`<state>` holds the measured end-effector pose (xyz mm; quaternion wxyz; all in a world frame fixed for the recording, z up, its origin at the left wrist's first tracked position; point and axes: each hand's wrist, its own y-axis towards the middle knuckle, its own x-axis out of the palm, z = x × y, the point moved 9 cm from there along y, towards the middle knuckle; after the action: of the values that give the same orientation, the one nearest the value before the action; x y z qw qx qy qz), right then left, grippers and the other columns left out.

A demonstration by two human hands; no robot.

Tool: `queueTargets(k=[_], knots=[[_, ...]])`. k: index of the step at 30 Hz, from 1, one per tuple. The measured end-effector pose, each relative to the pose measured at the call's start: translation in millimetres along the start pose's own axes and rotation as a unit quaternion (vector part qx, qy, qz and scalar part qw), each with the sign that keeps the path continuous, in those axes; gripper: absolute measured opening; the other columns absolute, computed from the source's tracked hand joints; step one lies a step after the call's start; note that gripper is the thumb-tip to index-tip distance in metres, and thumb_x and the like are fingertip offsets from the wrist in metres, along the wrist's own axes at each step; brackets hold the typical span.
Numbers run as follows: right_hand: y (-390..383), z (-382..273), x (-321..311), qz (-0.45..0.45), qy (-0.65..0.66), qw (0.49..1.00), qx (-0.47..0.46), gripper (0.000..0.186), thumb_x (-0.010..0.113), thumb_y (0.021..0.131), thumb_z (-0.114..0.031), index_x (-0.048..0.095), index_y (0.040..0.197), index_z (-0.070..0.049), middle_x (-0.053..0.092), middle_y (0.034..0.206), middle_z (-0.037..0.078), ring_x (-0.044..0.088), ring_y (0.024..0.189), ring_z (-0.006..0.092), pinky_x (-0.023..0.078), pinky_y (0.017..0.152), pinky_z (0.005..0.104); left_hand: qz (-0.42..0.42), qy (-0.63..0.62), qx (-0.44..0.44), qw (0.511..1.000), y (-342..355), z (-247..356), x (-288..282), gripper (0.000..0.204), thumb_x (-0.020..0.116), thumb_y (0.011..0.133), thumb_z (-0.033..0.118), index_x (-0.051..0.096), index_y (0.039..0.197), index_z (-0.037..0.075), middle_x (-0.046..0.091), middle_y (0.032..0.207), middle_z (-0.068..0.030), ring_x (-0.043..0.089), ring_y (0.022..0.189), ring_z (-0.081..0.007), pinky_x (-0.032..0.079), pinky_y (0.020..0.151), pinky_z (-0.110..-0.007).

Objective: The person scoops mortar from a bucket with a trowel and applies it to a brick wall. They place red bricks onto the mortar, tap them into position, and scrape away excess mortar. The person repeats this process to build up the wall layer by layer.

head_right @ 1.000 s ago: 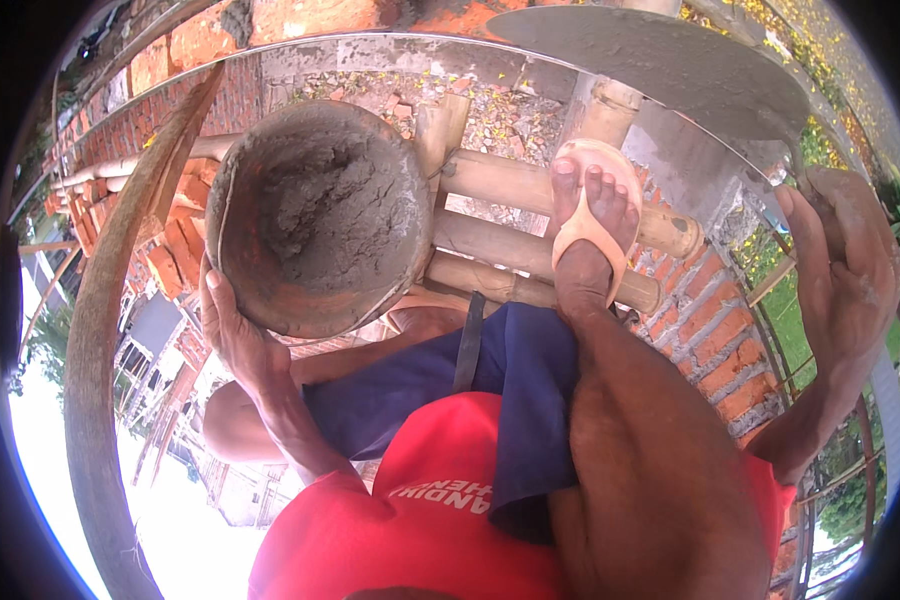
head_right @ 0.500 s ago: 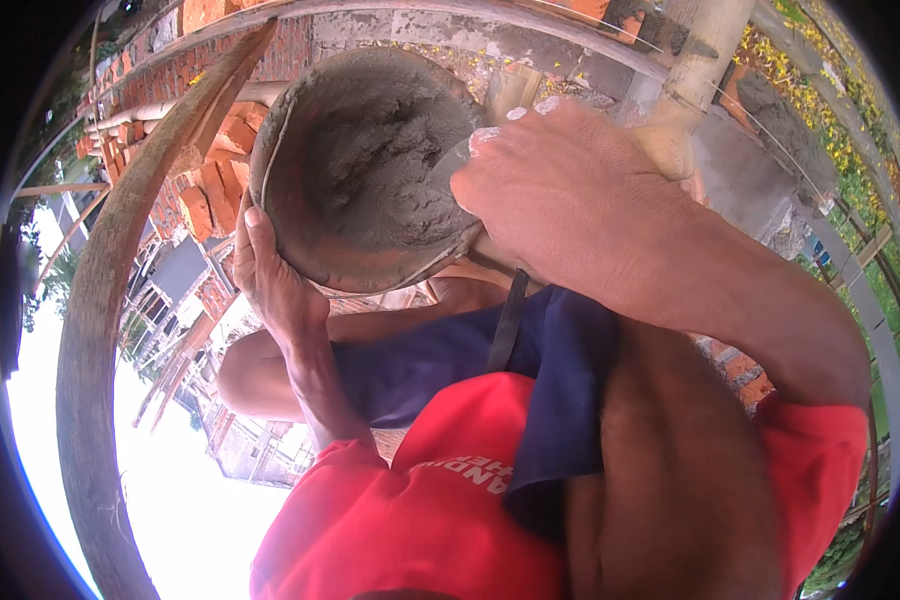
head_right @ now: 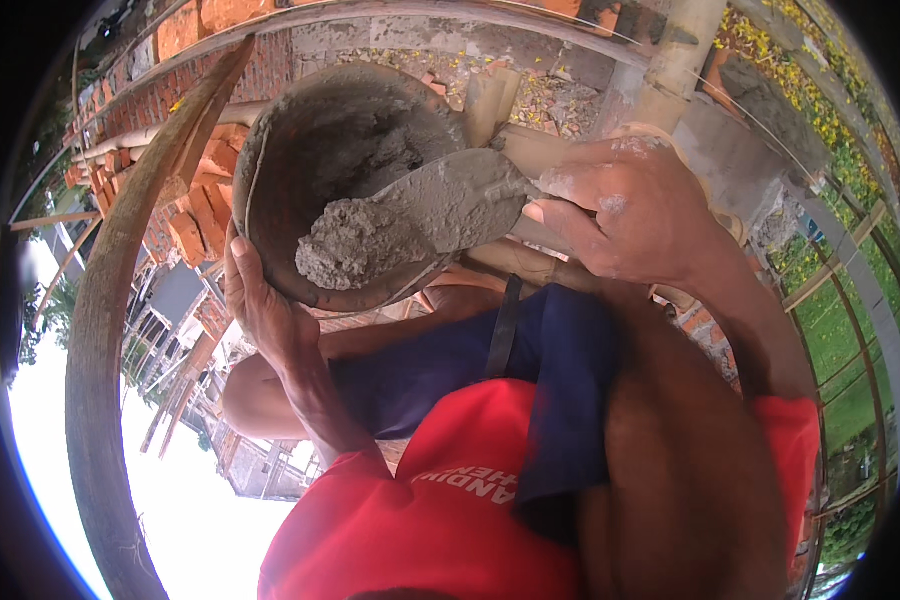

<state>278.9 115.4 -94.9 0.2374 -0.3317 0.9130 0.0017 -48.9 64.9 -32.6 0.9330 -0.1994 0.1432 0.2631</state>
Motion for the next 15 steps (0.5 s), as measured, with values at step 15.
queueTargets(k=[15], knots=[[-293,87,-17,0.321,-0.043,0.812,0.485,0.026,0.074,0.095,-0.025,0.078,0.102,0.000,0.073,0.085,0.015,0.069,0.074,0.0264,0.053,0.067,0.0399,0.061,0.135,-0.032,0.988,8,-7,-21,0.060,0.052,0.110,0.047,0.059,0.144,-0.002,0.059,0.142,-0.0145,0.057,0.126,-0.0240,0.047,0.108,-0.041]])
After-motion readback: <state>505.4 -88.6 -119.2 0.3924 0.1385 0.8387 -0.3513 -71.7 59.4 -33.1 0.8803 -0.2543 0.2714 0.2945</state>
